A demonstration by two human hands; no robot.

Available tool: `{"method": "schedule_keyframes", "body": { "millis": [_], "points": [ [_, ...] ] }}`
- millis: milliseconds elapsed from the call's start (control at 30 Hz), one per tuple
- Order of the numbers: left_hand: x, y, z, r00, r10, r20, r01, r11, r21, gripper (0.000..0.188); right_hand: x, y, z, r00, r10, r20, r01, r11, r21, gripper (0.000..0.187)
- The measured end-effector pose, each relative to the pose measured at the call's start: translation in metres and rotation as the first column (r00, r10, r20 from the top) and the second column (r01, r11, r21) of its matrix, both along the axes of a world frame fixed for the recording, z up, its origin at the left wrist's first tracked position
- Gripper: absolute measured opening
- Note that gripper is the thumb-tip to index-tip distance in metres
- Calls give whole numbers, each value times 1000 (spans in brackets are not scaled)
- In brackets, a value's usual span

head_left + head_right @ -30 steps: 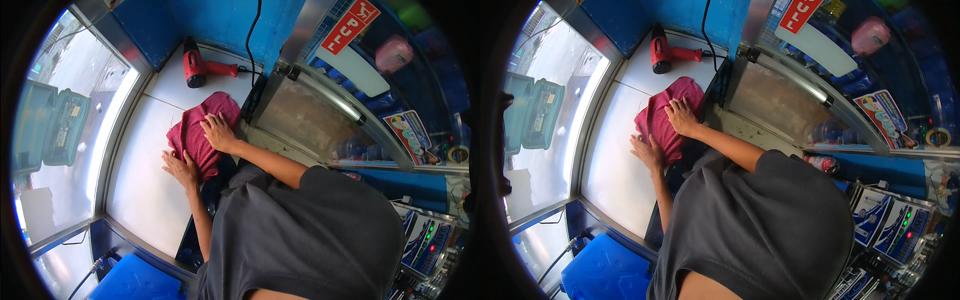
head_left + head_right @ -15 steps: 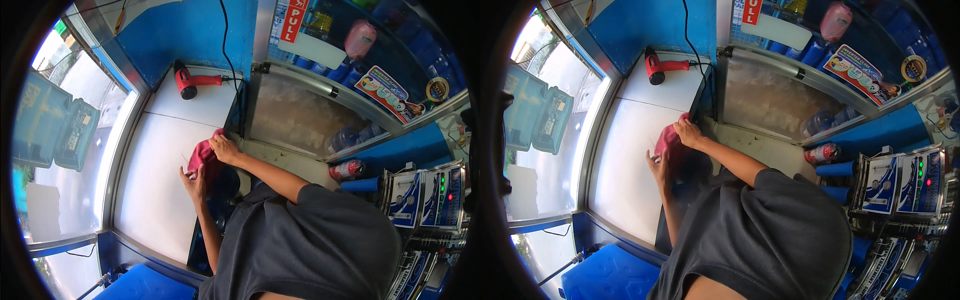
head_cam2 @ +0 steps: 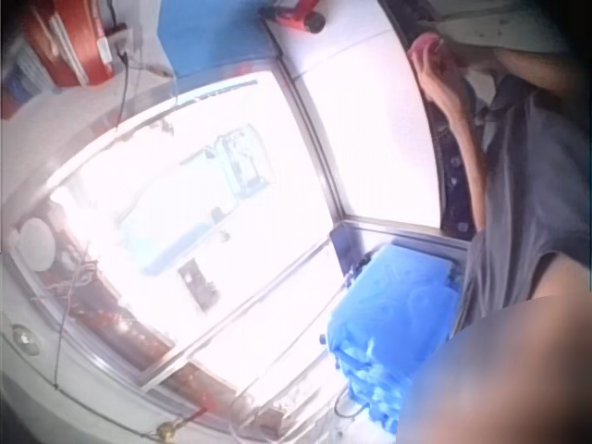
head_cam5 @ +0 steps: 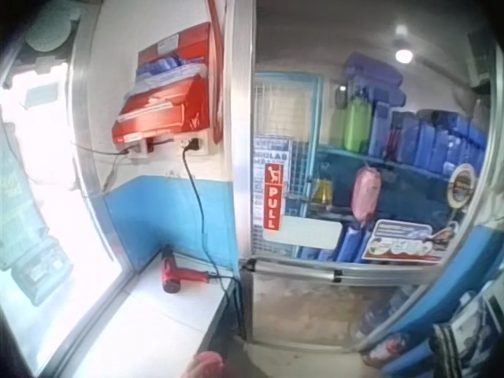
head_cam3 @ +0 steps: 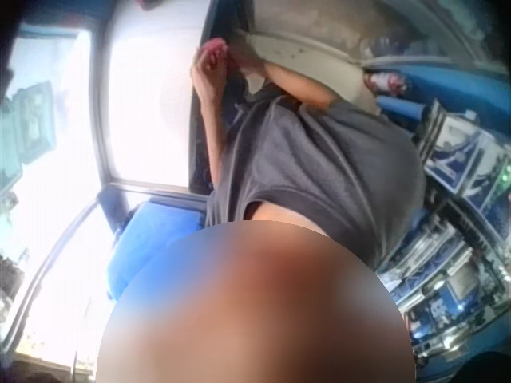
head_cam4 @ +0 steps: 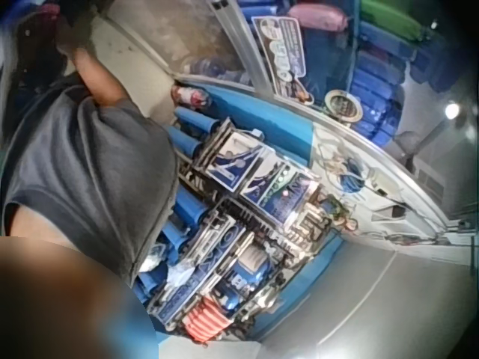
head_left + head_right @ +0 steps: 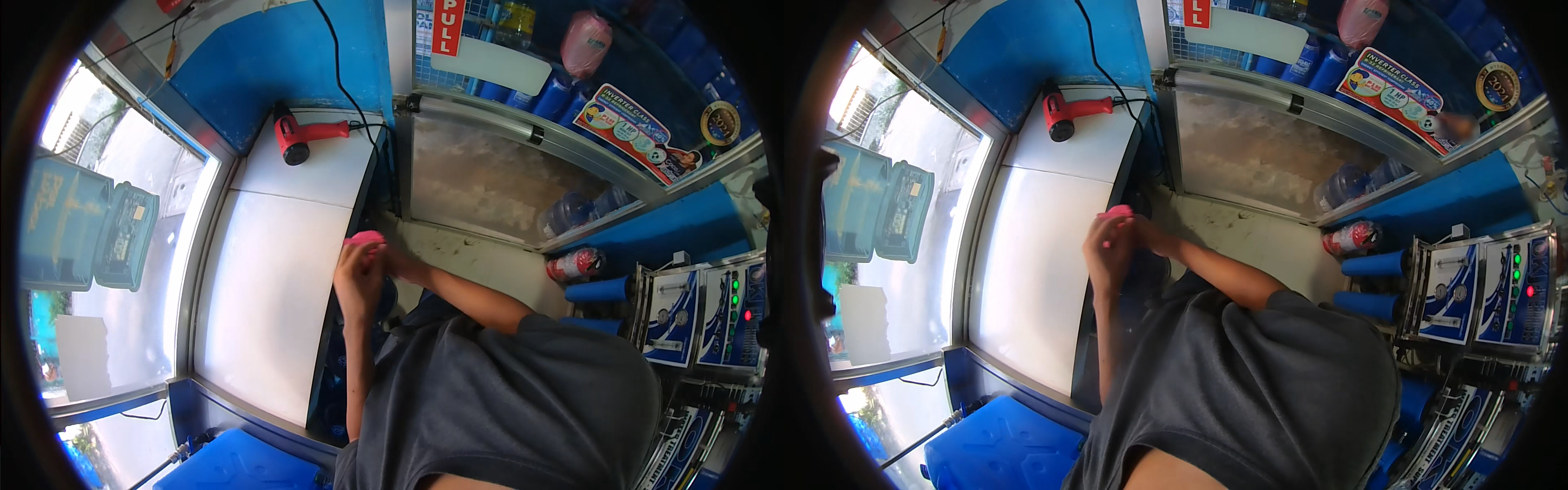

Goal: The person wipes a white countertop and the adjacent glass window using a pink cloth. They repeatedly fold and reposition the cloth while cleaning the counter surface and the window pane.

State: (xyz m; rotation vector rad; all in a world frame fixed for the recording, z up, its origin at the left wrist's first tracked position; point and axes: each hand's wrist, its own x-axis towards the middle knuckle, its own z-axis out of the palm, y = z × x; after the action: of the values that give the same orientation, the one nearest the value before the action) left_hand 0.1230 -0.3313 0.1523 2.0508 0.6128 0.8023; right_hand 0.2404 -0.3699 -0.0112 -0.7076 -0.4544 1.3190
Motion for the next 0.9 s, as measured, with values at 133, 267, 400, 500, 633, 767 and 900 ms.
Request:
{"method": "schedule_keyframes", "body": {
  "millis": [133,267,400,500,633,767,900],
  "points": [
    [39,-34,2,973,-127,-192,161,971,175,25,51,6,-11,815,-369,-446,423,906,23,35],
    [64,-56,-8,928,-337,-158,346,938,32,39,167,3,22,751,-468,-465,569,817,97,28],
    [82,-68,-15,878,-410,-245,408,911,-64,36,249,31,52,715,-572,-402,635,772,32,35],
    [92,-74,-17,856,-438,-276,411,899,-151,36,272,36,46,688,-700,-194,710,704,-23,37],
    [107,-76,-17,852,-429,-301,389,902,-184,34,282,29,30,593,-796,126,805,592,-49,40],
    [117,-76,-27,888,-387,-250,331,913,-239,33,289,-25,25,499,-866,9,859,494,-135,42],
    [139,-77,-59,806,-524,-275,385,817,-430,37,307,-97,30,833,-542,-108,548,836,31,43]
  ]
}}
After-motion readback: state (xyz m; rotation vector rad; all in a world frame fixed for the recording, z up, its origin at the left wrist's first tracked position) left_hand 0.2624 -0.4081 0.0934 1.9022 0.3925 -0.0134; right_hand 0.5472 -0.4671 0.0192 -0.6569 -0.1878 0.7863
